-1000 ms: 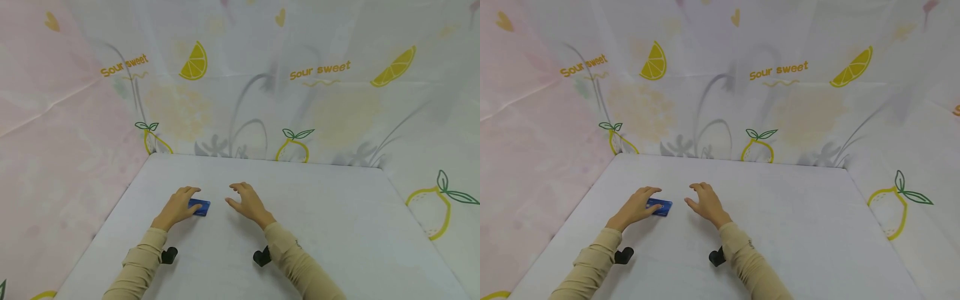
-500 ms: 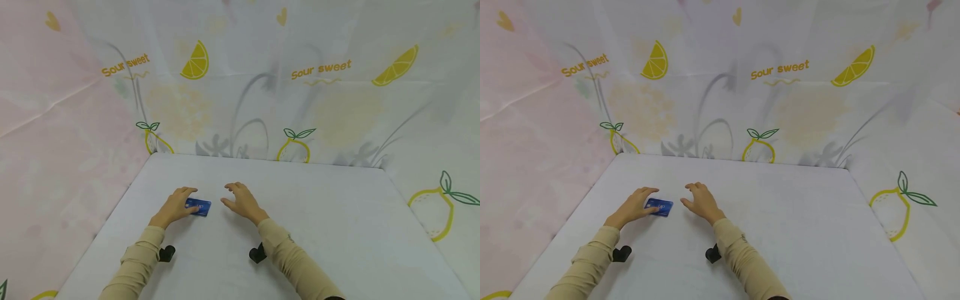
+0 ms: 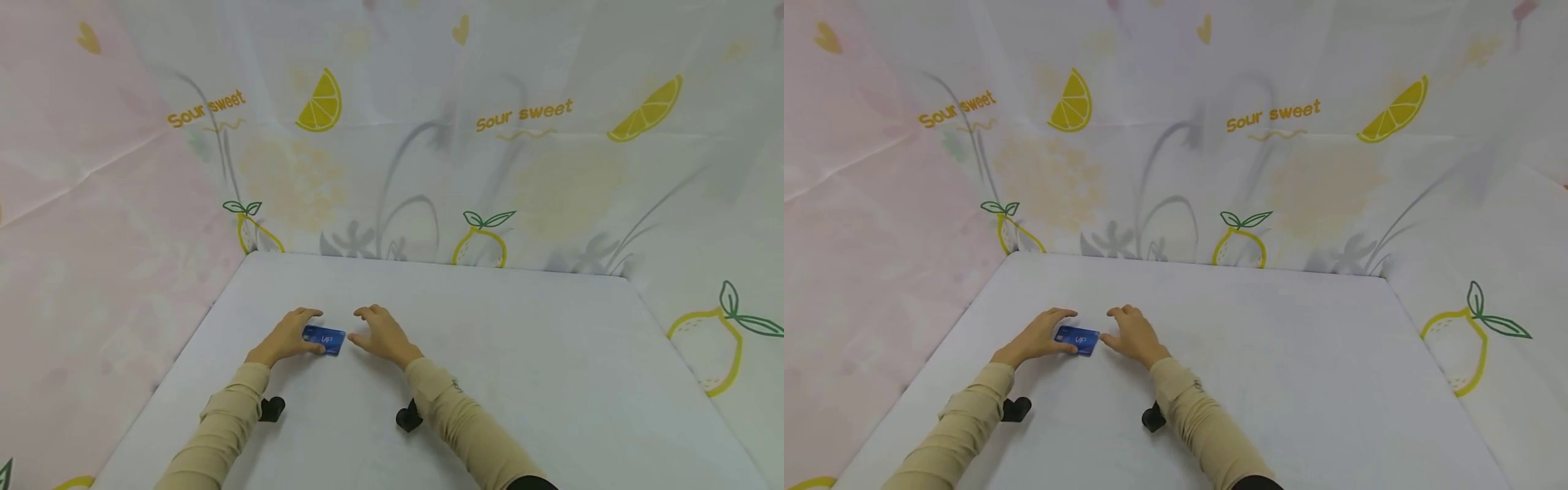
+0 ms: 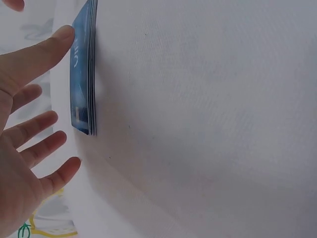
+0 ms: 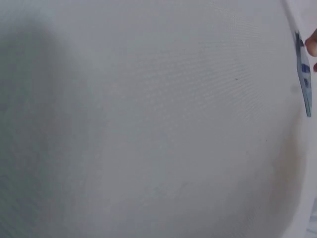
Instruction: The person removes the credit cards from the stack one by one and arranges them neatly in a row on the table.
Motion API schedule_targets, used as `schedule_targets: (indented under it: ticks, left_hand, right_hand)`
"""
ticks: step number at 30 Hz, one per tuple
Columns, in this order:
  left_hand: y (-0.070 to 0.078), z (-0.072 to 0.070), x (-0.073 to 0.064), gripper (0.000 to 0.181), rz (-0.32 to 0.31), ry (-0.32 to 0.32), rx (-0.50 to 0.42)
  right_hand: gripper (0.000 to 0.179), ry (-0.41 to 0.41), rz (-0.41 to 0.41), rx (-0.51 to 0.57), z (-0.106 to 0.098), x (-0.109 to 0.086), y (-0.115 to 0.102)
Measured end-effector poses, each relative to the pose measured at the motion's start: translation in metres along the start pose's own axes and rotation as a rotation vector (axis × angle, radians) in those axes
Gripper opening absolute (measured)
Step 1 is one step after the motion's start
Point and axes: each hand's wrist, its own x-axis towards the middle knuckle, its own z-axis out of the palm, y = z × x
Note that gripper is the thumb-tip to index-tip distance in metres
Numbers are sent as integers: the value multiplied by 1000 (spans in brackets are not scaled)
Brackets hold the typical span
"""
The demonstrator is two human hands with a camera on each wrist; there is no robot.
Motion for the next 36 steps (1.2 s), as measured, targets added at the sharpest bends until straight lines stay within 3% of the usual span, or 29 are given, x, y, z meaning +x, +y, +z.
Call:
schedule_targets:
  ticks: [8, 17, 36]
  left_hand:
    - [-7, 4, 1, 80, -23, -38, -4]
    - [-12, 6, 6, 82, -26, -34, 38]
    - [-13, 4, 10, 71, -42, -68, 48]
  right_hand:
    - [43, -30, 12, -3, 9, 4, -2]
    - [52, -144, 51, 5, 20, 8, -2]
    - [64, -230, 97, -174, 36, 15, -15]
